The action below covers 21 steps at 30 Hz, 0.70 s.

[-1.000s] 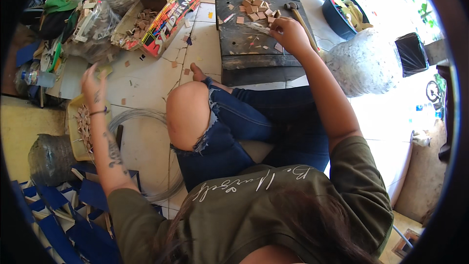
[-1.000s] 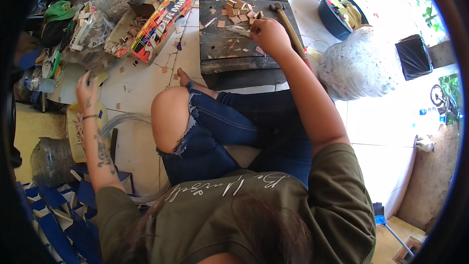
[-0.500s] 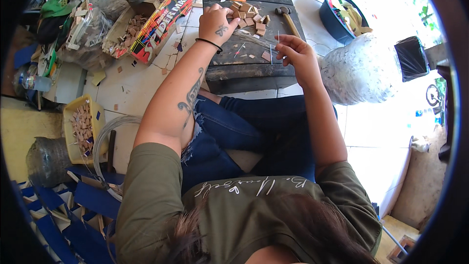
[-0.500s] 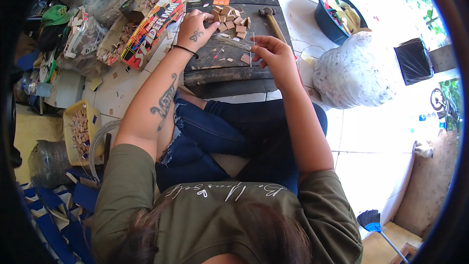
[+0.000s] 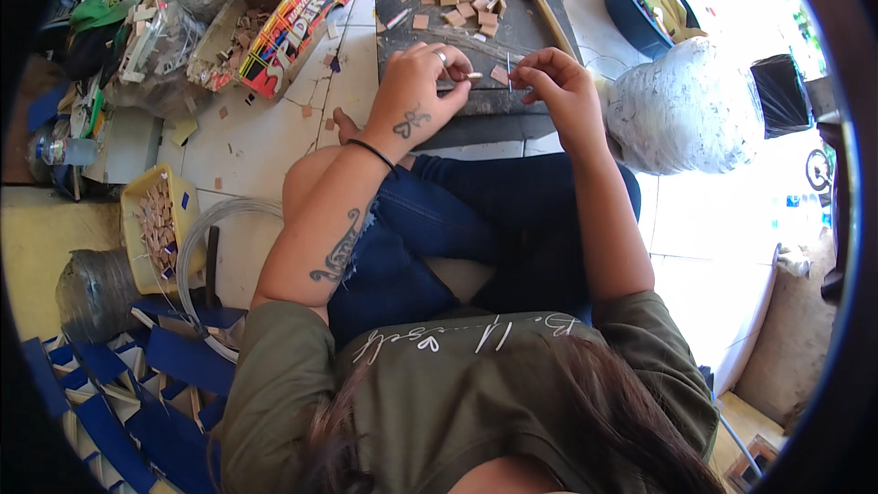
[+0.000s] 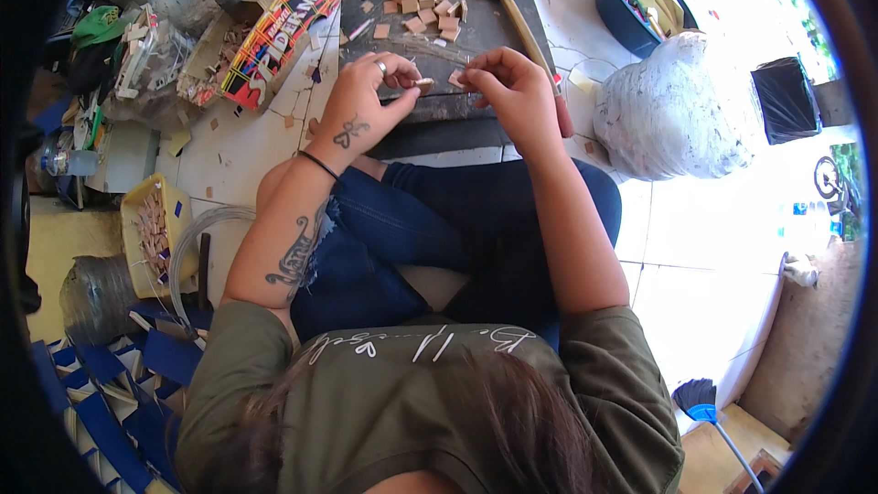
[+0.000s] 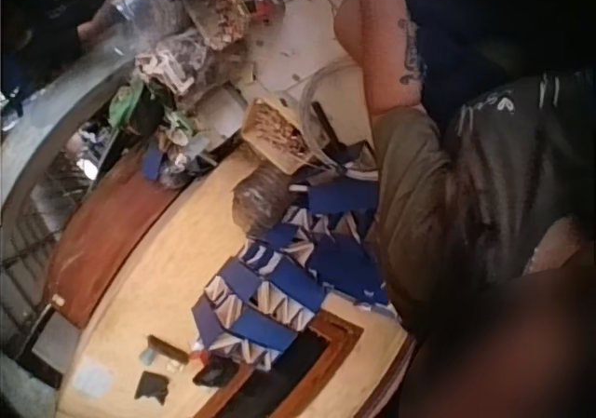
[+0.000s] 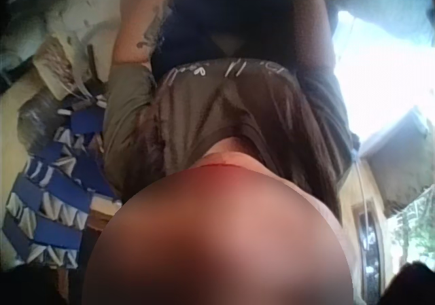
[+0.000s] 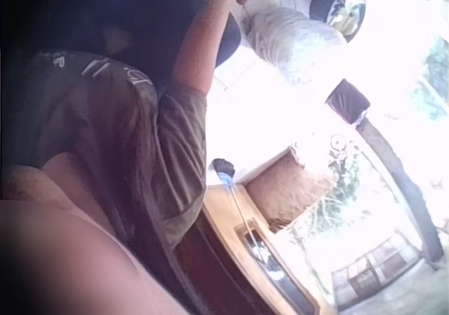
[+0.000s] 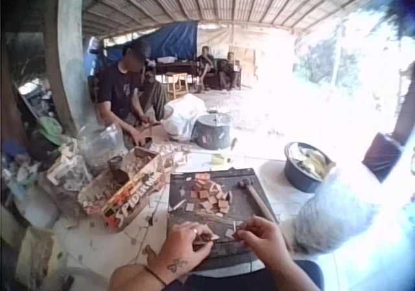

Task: The person sits cross-legged on the floor and repeatedly hammers nails into small wooden blocks placed on a dark work surface. They pick up each block, position a nail, strike it with a hammer, and set the finished piece aside.

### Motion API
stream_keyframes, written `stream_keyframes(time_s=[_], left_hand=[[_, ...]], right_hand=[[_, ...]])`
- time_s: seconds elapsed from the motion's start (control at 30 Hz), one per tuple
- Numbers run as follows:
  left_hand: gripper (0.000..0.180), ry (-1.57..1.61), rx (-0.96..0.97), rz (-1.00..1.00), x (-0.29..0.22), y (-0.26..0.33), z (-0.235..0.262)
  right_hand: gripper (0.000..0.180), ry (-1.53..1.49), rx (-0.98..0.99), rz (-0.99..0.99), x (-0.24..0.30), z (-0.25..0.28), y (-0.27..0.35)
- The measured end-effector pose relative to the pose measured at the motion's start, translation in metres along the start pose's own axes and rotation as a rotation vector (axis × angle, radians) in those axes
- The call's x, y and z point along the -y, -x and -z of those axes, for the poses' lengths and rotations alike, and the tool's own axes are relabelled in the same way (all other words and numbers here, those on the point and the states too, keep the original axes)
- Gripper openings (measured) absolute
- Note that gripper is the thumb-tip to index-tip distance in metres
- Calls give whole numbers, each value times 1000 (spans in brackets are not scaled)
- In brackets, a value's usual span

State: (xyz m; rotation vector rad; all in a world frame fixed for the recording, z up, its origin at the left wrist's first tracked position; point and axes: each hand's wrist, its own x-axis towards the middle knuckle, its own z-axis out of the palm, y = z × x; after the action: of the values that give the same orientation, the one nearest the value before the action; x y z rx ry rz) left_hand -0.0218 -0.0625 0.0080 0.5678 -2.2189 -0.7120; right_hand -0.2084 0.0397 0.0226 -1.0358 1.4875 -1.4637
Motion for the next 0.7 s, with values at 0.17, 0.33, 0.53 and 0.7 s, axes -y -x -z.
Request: stream_keyframes(time_s=[0.17, 0.33, 0.53, 0.7], left_hand=[[11, 31, -5, 98, -8, 23, -11], [10, -20, -13, 109, 1, 31, -12], [16, -7, -69, 79, 4, 32, -13], [15, -11, -74, 93, 5, 33, -13]], right_hand=[[9, 149, 27, 108, -6, -16, 5], [11, 263, 10, 168, -8, -29, 9], [12, 481, -10, 299, -4, -39, 11], [12, 541, -5, 307, -3, -42, 11]])
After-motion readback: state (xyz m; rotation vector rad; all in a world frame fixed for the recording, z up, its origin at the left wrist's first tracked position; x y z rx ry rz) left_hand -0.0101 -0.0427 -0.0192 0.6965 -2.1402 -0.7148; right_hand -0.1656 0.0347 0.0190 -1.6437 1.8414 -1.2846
